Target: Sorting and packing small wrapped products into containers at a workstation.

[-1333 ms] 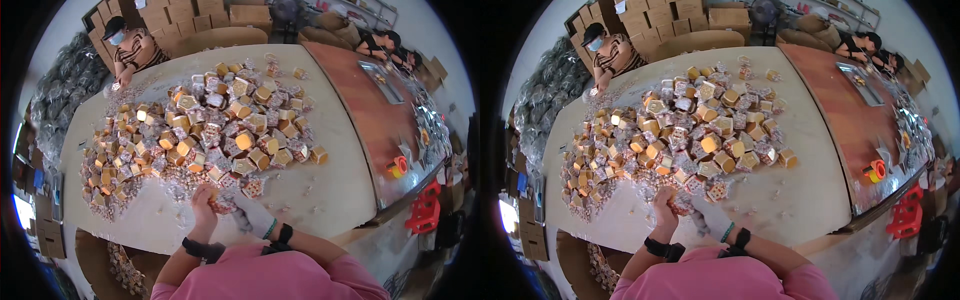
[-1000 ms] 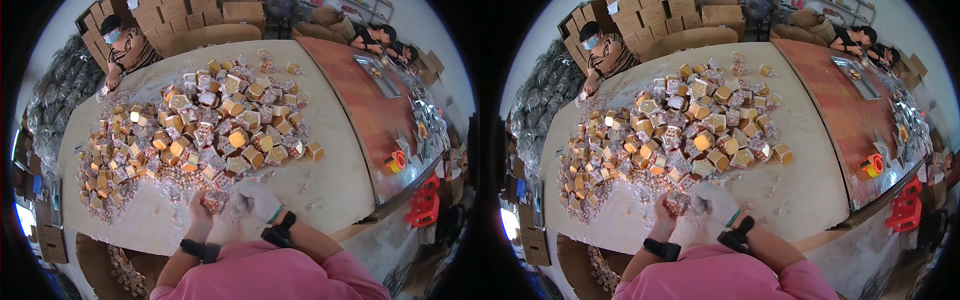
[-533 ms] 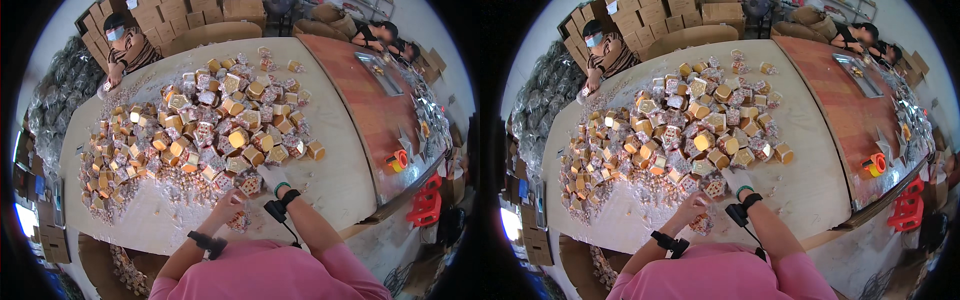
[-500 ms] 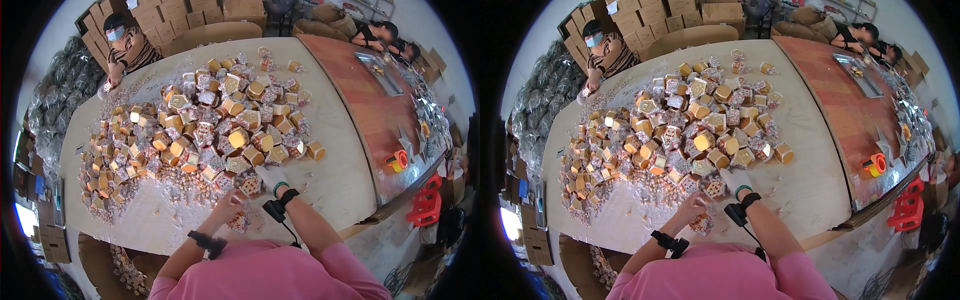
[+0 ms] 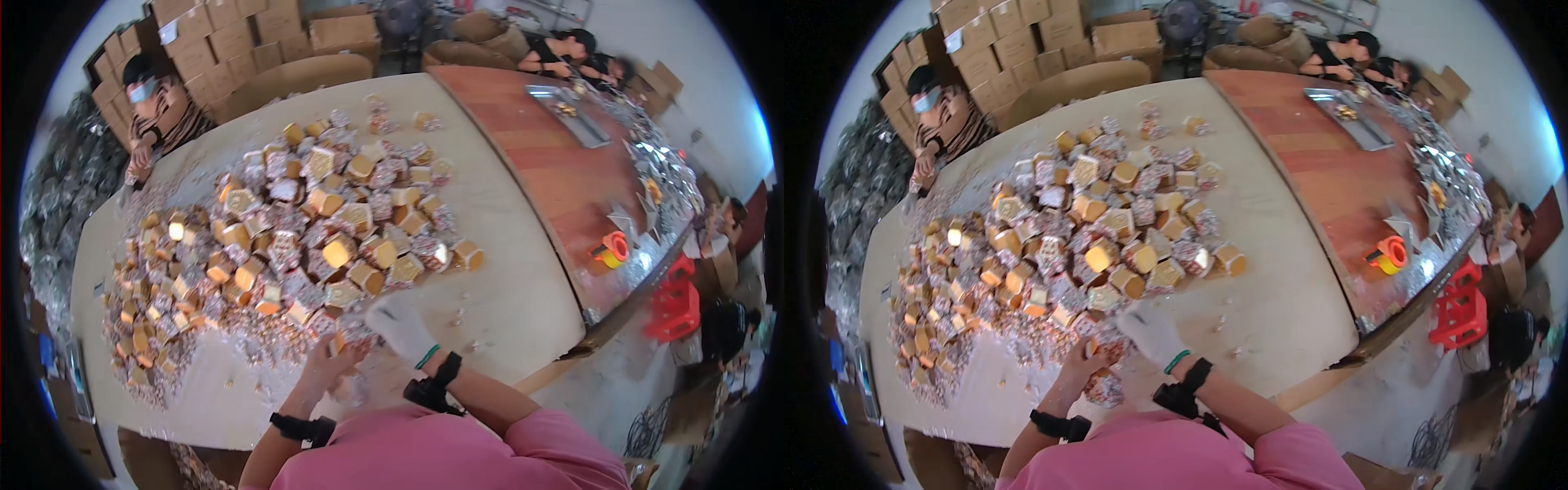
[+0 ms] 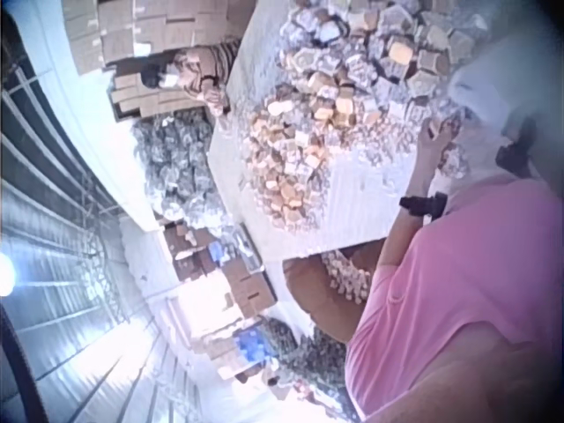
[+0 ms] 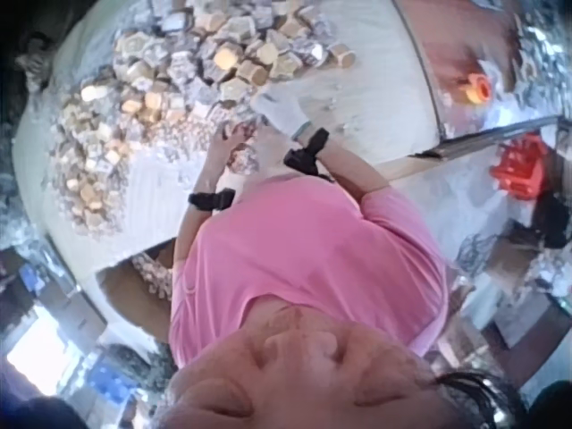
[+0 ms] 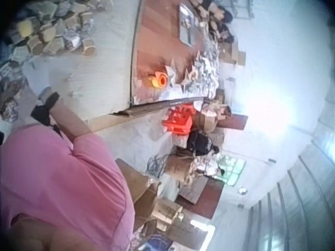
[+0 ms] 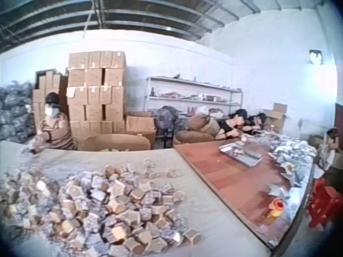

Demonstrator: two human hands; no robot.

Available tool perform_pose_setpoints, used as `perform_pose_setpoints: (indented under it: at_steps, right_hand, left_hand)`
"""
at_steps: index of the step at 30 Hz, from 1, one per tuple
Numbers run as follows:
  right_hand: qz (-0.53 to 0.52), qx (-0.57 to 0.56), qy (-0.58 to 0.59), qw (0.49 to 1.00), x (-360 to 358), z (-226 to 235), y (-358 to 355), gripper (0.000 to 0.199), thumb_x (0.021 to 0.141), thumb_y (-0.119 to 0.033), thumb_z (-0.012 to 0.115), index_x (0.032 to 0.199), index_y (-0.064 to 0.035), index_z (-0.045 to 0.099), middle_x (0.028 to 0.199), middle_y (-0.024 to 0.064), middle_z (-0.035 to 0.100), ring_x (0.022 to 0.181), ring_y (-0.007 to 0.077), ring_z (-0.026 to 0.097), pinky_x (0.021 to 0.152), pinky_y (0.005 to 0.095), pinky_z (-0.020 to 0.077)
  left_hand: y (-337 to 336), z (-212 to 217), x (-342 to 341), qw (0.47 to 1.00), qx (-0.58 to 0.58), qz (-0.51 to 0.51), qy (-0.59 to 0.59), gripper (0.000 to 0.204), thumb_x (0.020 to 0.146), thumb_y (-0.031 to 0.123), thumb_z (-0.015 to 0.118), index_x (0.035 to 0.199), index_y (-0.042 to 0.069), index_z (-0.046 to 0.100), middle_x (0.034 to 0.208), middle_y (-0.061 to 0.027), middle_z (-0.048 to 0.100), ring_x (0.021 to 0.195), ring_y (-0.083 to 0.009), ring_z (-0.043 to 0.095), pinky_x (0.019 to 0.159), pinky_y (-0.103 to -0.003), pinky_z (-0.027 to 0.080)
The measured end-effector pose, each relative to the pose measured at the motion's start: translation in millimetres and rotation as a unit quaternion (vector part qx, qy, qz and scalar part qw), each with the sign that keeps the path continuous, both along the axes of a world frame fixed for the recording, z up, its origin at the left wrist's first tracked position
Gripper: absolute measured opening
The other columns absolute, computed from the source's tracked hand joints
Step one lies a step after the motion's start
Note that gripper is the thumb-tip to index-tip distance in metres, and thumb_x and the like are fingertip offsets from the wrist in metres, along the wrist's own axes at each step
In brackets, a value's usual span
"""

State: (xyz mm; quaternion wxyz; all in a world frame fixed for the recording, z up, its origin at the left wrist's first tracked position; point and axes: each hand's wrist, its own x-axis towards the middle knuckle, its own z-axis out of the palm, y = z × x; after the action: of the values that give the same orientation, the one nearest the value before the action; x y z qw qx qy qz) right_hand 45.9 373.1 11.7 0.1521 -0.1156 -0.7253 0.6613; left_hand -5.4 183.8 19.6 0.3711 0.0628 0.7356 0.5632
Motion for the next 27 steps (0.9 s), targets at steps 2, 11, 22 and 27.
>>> perform_pose_setpoints:
  at_steps: [2, 11, 22, 27]
  right_hand:
    - [0.019, -0.018, -0.003, 1.000, 0.7, 7.7, -0.8, 0.029, 0.088, -0.031, 0.061, 0.078, -0.0042, 0.055, 0.062, 0.0005, 0.052, 0.053, 0.0109, 0.050, 0.051, 0.0265, 0.0435]
    - [0.193, -0.158, -0.259, 0.933, 18.6, 25.6, 8.7, 0.044, 0.085, -0.052, 0.056, 0.084, -0.0083, 0.057, 0.061, 0.0010, 0.049, 0.045, 0.0109, 0.051, 0.040, 0.0261, 0.0436]
    - [0.202, -0.264, -0.238, 0.913, 46.4, 59.1, -1.4, 0.039, 0.084, -0.050, 0.060, 0.083, -0.0118, 0.053, 0.060, -0.0011, 0.046, 0.039, 0.0094, 0.041, 0.032, 0.0241, 0.0363]
    - [0.159, -0.374, -0.205, 0.890, 46.0, 60.2, -16.0, 0.039, 0.088, -0.048, 0.057, 0.073, -0.0128, 0.050, 0.053, -0.0033, 0.042, 0.036, 0.0067, 0.036, 0.033, 0.0234, 0.0294]
  left_hand:
    - [3.2, 29.5, 0.7, 1.000, -0.016, 0.001, 0.025, 0.050, 0.076, 0.022, 0.074, 0.114, -0.001, 0.051, 0.078, -0.0045, 0.060, 0.055, -0.0087, 0.055, 0.048, -0.020, 0.043]
    - [-18.8, 51.1, -6.4, 0.950, -0.118, -0.117, 0.263, 0.044, 0.065, 0.015, 0.079, 0.101, 0.002, 0.058, 0.073, -0.0069, 0.060, 0.057, -0.0113, 0.054, 0.052, -0.027, 0.044]
    - [-37.8, 32.6, -5.1, 0.991, -0.022, -0.066, 0.111, 0.057, 0.063, 0.004, 0.074, 0.115, -0.001, 0.052, 0.084, -0.0067, 0.061, 0.072, -0.0124, 0.059, 0.062, -0.028, 0.050]
    - [-46.1, 15.1, -7.5, 0.997, 0.074, -0.008, 0.038, 0.056, 0.068, 0.003, 0.069, 0.119, -0.002, 0.048, 0.091, -0.0052, 0.057, 0.079, -0.0124, 0.057, 0.068, -0.027, 0.050]
